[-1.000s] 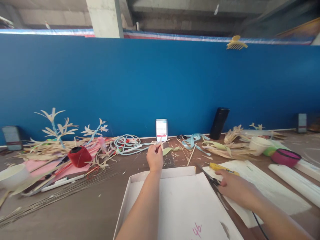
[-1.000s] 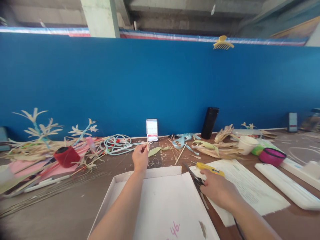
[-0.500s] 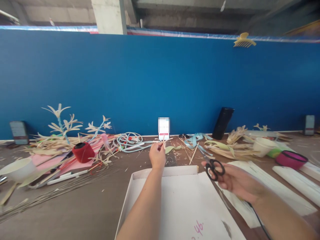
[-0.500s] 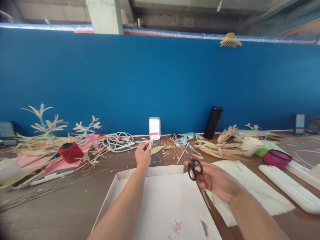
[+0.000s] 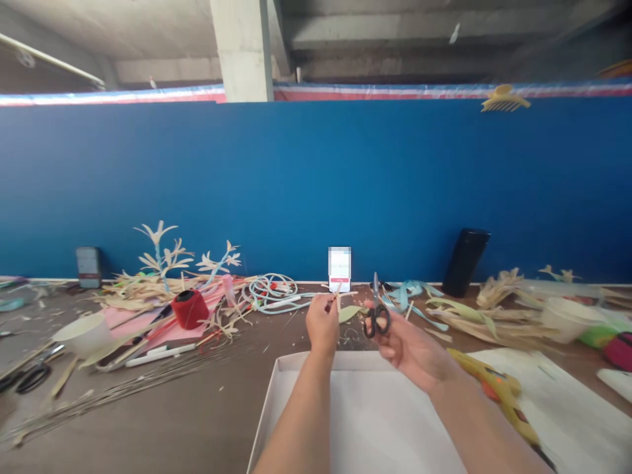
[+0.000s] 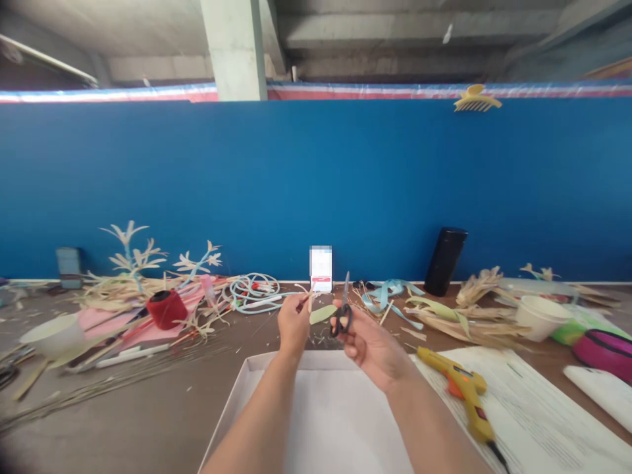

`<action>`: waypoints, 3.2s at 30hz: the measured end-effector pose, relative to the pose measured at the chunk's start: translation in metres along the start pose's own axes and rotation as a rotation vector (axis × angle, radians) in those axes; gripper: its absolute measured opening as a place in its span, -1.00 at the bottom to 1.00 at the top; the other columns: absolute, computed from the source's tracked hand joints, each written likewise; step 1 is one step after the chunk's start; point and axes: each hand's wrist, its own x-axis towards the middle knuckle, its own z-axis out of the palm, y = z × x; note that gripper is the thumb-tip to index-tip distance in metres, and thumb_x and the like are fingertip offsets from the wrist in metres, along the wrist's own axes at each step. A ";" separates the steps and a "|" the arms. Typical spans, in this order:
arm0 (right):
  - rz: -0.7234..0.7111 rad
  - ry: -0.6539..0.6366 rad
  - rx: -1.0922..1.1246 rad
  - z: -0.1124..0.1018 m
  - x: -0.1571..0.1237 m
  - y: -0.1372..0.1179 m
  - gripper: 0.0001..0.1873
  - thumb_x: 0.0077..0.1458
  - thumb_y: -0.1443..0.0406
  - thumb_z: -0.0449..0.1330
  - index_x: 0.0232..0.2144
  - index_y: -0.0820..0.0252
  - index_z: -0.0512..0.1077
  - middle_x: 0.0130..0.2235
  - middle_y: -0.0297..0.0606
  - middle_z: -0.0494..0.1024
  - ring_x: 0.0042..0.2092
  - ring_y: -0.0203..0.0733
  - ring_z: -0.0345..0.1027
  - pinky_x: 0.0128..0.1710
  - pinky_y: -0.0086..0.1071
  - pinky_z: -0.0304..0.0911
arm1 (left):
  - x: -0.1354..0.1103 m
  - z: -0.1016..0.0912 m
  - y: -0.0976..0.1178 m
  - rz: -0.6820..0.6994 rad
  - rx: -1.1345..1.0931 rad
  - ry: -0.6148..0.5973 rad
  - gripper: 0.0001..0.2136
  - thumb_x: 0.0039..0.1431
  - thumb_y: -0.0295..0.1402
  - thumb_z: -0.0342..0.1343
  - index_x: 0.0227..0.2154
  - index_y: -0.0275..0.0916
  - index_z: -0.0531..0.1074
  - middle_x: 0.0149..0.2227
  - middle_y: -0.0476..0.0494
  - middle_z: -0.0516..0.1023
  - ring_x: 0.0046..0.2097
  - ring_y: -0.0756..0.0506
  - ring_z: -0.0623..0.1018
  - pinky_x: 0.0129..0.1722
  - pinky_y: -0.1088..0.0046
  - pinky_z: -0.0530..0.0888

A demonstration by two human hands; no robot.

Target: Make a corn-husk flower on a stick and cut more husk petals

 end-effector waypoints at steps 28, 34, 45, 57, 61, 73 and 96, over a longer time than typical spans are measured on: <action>0.034 -0.051 -0.292 -0.012 0.015 0.026 -0.57 -0.03 0.08 0.22 -0.15 0.21 0.45 -0.43 -0.26 0.37 -0.46 -0.37 0.19 -0.67 -0.53 -0.23 | 0.013 -0.014 -0.006 0.012 0.041 0.042 -0.85 0.08 -0.41 0.07 -0.32 -0.20 0.53 -0.32 -0.07 0.47 -0.31 0.02 0.45 -0.30 0.53 0.37; 0.072 -0.002 -0.319 -0.009 0.015 0.024 -0.54 -0.05 0.08 0.24 -0.13 0.22 0.47 -0.44 -0.30 0.36 -0.47 -0.39 0.16 -0.57 -0.50 -0.05 | 0.013 -0.015 -0.005 0.013 0.045 0.031 -0.84 0.08 -0.41 0.07 -0.31 -0.19 0.53 -0.31 -0.07 0.48 -0.31 0.02 0.46 -0.29 0.53 0.38; 0.065 0.072 -0.389 -0.005 0.016 0.024 -0.49 -0.12 0.06 0.28 -0.13 0.23 0.48 -0.49 -0.35 0.34 -0.49 -0.39 0.14 -0.47 -0.43 0.03 | 0.012 -0.014 -0.007 0.000 0.057 0.029 -0.84 0.09 -0.40 0.07 -0.31 -0.20 0.53 -0.31 -0.08 0.47 -0.29 0.01 0.47 -0.27 0.51 0.39; 0.045 0.091 -0.381 -0.004 0.014 0.024 -0.51 -0.09 0.07 0.27 -0.13 0.22 0.47 -0.49 -0.36 0.34 -0.50 -0.40 0.13 -0.45 -0.43 0.06 | 0.013 -0.015 -0.005 0.008 0.092 0.049 -0.85 0.09 -0.40 0.05 -0.32 -0.19 0.52 -0.31 -0.08 0.47 -0.28 -0.01 0.46 -0.26 0.49 0.38; 0.060 0.052 -0.364 -0.008 0.015 0.026 -0.51 -0.05 0.05 0.23 -0.10 0.20 0.45 -0.44 -0.30 0.38 -0.45 -0.36 0.18 -0.51 -0.46 0.01 | 0.014 -0.015 -0.006 0.025 0.077 0.055 -0.84 0.09 -0.42 0.05 -0.31 -0.19 0.52 -0.30 -0.08 0.49 -0.27 -0.01 0.46 -0.24 0.48 0.38; 0.042 0.003 -0.338 -0.003 0.009 0.021 -0.52 -0.08 0.04 0.24 -0.17 0.23 0.48 -0.46 -0.28 0.37 -0.47 -0.34 0.16 -0.62 -0.47 -0.16 | 0.012 -0.013 -0.006 -0.053 -0.021 0.020 -0.80 0.10 -0.34 0.04 -0.25 -0.18 0.51 -0.24 -0.10 0.55 -0.22 -0.05 0.49 -0.20 0.44 0.39; -0.018 0.178 -0.301 -0.004 0.016 0.025 -0.53 -0.13 0.08 0.29 -0.16 0.17 0.48 -0.47 -0.33 0.37 -0.48 -0.33 0.16 -0.47 -0.40 0.02 | 0.004 -0.006 -0.001 -0.062 0.016 -0.058 -0.89 0.02 -0.36 0.09 -0.39 -0.19 0.49 -0.38 -0.02 0.53 -0.35 0.01 0.48 -0.29 0.51 0.37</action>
